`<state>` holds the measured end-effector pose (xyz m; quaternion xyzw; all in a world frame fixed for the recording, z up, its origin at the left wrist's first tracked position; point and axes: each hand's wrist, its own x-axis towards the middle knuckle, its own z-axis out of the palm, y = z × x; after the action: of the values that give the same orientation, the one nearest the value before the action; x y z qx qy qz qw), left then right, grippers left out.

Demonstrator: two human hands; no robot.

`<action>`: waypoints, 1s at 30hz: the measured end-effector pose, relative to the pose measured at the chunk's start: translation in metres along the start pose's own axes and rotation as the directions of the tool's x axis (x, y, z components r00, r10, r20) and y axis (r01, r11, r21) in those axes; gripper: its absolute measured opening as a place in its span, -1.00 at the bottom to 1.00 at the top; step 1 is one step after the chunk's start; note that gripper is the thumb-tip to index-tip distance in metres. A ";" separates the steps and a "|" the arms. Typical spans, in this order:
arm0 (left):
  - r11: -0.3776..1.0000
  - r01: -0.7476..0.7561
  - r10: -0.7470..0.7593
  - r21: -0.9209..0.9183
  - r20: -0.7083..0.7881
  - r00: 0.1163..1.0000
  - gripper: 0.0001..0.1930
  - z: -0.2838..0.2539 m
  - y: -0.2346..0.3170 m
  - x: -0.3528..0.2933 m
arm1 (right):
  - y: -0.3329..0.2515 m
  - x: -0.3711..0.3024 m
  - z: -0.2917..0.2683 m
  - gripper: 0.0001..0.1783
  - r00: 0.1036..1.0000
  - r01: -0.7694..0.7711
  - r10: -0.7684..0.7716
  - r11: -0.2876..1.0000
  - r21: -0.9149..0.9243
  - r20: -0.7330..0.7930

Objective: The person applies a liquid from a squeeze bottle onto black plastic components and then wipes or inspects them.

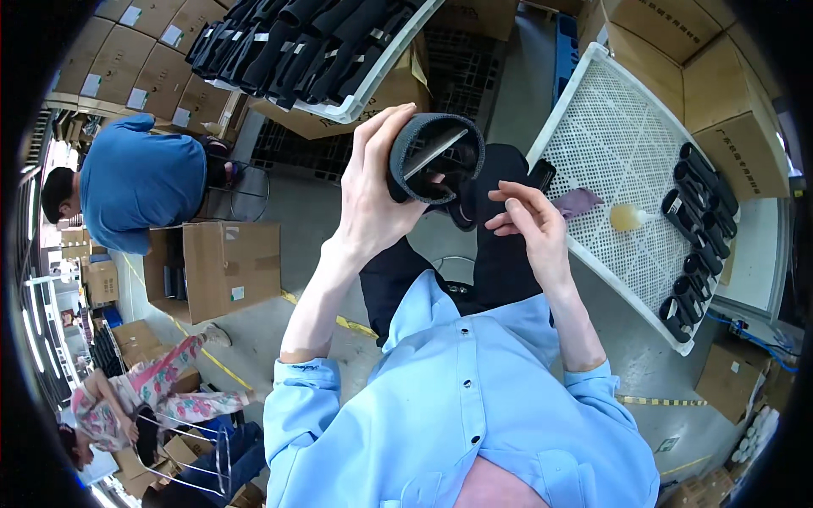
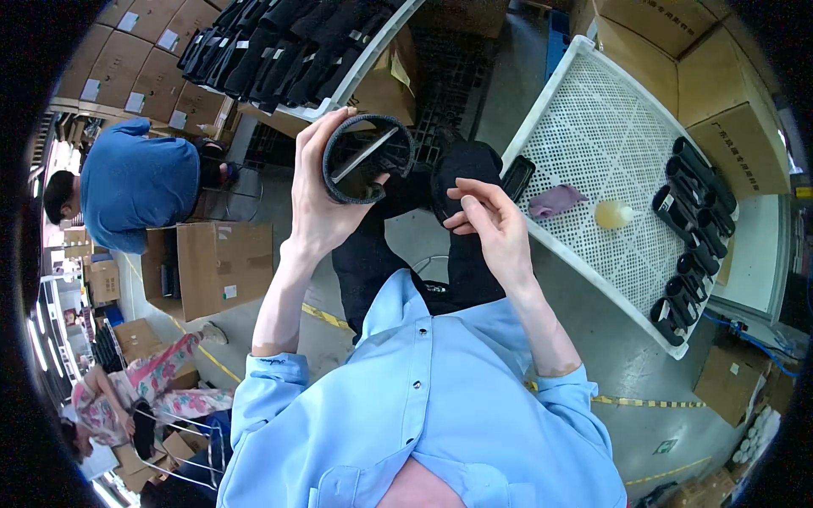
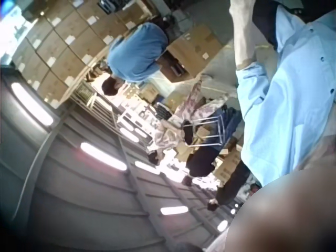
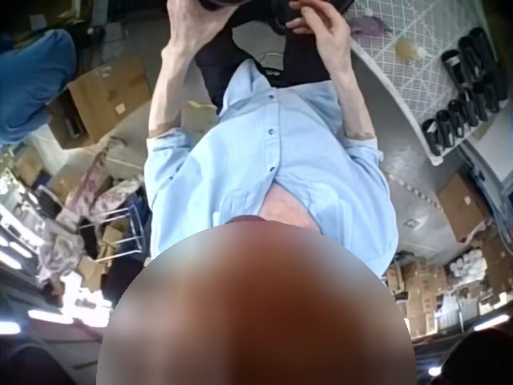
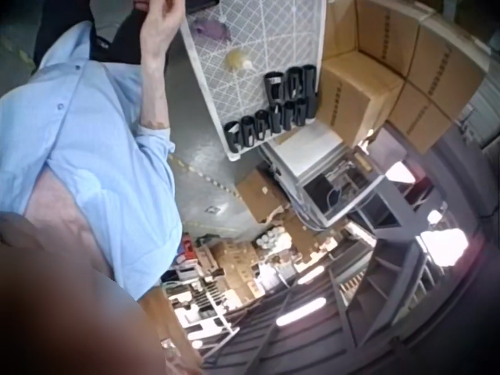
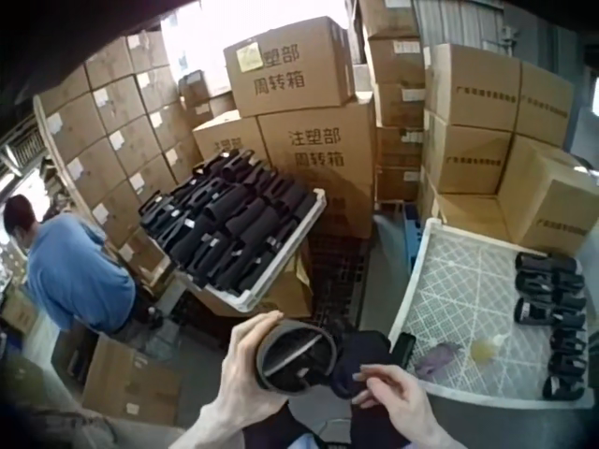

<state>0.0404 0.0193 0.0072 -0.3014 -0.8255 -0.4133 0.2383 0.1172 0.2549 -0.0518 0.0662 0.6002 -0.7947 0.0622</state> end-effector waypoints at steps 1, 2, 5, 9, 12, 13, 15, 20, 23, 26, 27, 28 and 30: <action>1.000 -0.003 0.003 -0.006 0.005 1.000 -0.19 0.000 -0.002 0.003 | -0.001 0.000 -0.001 -0.62 1.000 0.000 0.000 1.000 0.001 -0.008; 1.000 -0.004 0.004 0.027 0.019 1.000 -0.18 0.000 -0.004 0.006 | -0.003 0.000 -0.001 -0.63 1.000 0.000 0.000 1.000 -0.002 -0.005; 0.991 -0.010 0.003 0.130 0.059 0.998 -0.15 0.000 -0.007 0.010 | -0.005 -0.001 0.000 -0.67 1.000 -0.003 0.004 1.000 -0.011 0.009; 0.985 -0.058 0.049 0.165 0.060 0.997 -0.15 -0.002 -0.014 0.012 | -0.004 -0.001 0.002 -0.68 0.999 0.029 -0.029 1.000 -0.005 0.020; 0.979 -0.079 0.069 0.190 0.057 0.996 -0.16 -0.003 -0.015 0.011 | -0.006 -0.003 0.004 -0.69 0.999 0.040 -0.040 0.999 -0.002 0.029; 0.976 -0.084 0.075 0.202 0.053 0.996 -0.16 -0.003 -0.016 0.010 | -0.009 -0.004 0.005 -0.70 0.999 0.040 -0.040 0.999 -0.002 0.034; 0.970 -0.094 0.086 0.226 0.045 0.995 -0.17 -0.003 -0.016 0.009 | -0.015 -0.006 0.007 -0.71 0.998 0.039 -0.039 0.999 -0.002 0.042; 0.942 -0.132 0.128 0.308 0.032 0.991 -0.17 -0.001 -0.015 0.005 | -0.043 -0.010 0.018 -0.71 0.988 0.105 -0.109 0.994 0.039 0.110; 0.936 -0.164 0.161 0.310 0.033 0.986 -0.17 0.002 -0.015 0.006 | -0.069 -0.008 0.024 -0.71 0.989 0.066 -0.065 0.998 -0.003 0.131; 0.929 -0.195 0.193 0.315 0.037 0.980 -0.16 0.004 -0.016 0.006 | -0.086 -0.005 0.029 -0.72 0.988 0.023 -0.017 0.999 -0.041 0.151; 0.929 -0.191 0.196 0.318 0.016 0.980 -0.15 0.004 -0.018 0.006 | -0.090 -0.003 0.032 -0.72 0.986 0.108 -0.102 0.993 -0.041 0.129; 0.928 -0.185 0.198 0.323 -0.006 0.980 -0.14 0.004 -0.019 0.005 | -0.093 0.000 0.035 -0.72 0.977 0.191 -0.185 0.981 -0.044 0.108; 0.926 -0.170 0.198 0.337 -0.051 0.979 -0.13 0.001 -0.021 0.004 | -0.095 0.002 0.039 -0.72 0.935 0.351 -0.347 0.935 -0.054 0.072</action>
<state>0.0229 0.0116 -0.0025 -0.3157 -0.8405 -0.2570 0.3576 0.0970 0.2429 0.0481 -0.0679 0.6260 -0.7746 -0.0592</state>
